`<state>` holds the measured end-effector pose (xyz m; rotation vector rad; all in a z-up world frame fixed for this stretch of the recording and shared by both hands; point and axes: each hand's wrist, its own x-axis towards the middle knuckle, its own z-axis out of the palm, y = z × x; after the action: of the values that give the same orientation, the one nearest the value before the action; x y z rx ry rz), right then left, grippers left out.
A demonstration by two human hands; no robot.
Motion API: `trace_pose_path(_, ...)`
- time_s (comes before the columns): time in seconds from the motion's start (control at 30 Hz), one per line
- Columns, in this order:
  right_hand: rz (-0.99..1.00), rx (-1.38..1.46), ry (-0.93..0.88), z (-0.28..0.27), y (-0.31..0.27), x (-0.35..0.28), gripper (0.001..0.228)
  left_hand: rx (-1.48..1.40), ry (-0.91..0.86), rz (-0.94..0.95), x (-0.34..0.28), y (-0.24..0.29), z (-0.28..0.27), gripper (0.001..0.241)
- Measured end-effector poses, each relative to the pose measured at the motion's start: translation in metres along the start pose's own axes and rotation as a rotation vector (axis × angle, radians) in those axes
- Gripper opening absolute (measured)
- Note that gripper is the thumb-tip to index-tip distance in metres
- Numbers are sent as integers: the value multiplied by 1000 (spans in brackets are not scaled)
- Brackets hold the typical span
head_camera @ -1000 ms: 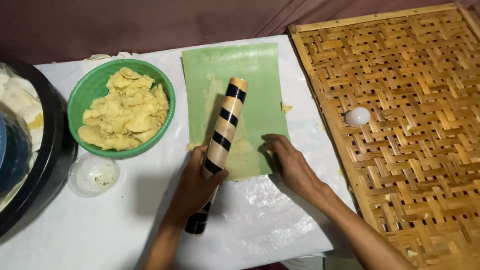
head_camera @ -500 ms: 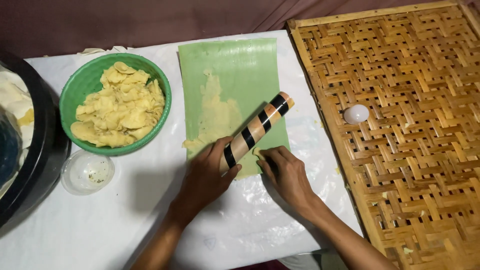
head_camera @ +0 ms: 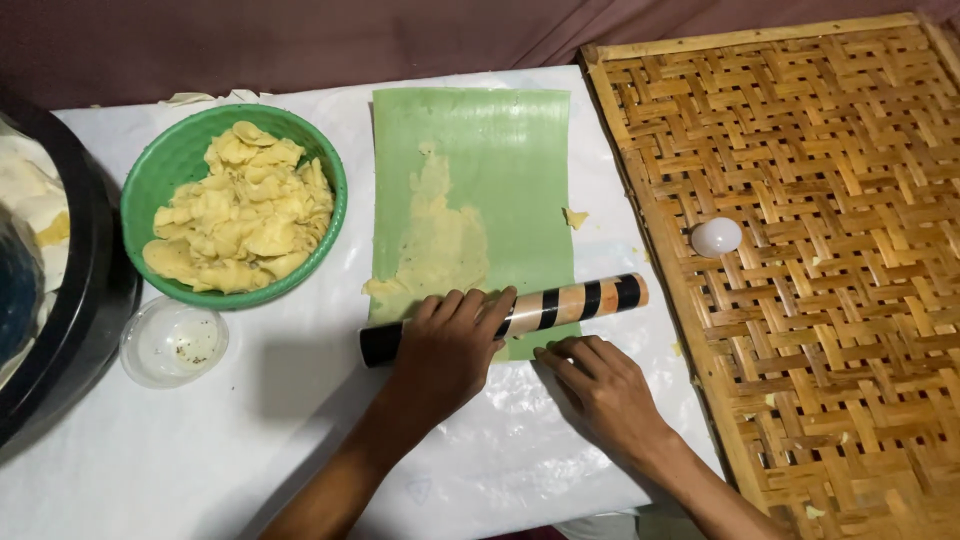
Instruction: Flattening small pieces of dough with a rolling pin on a green mat to make crackers.
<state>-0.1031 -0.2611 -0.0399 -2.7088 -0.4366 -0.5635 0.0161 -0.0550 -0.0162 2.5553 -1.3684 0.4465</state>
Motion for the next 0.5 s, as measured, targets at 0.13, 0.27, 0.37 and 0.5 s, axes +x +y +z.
trace_pose_path(0.13, 27, 97, 28, -1, 3, 8, 21, 43, 28, -5, -10, 4, 4, 53)
trace_pose_path(0.27, 86, -83, 195, -1, 13, 37, 17, -48, 16, -44, -21, 9, 14, 63)
trace_pose_path(0.37, 139, -149, 15, 13, 19, 40, 52, -121, 78, -44, -27, 11, 16, 58)
trace_pose_path(0.5, 178, -238, -81, 17, 11, 32, 59, -112, 85, -70, -30, 19, 12, 47)
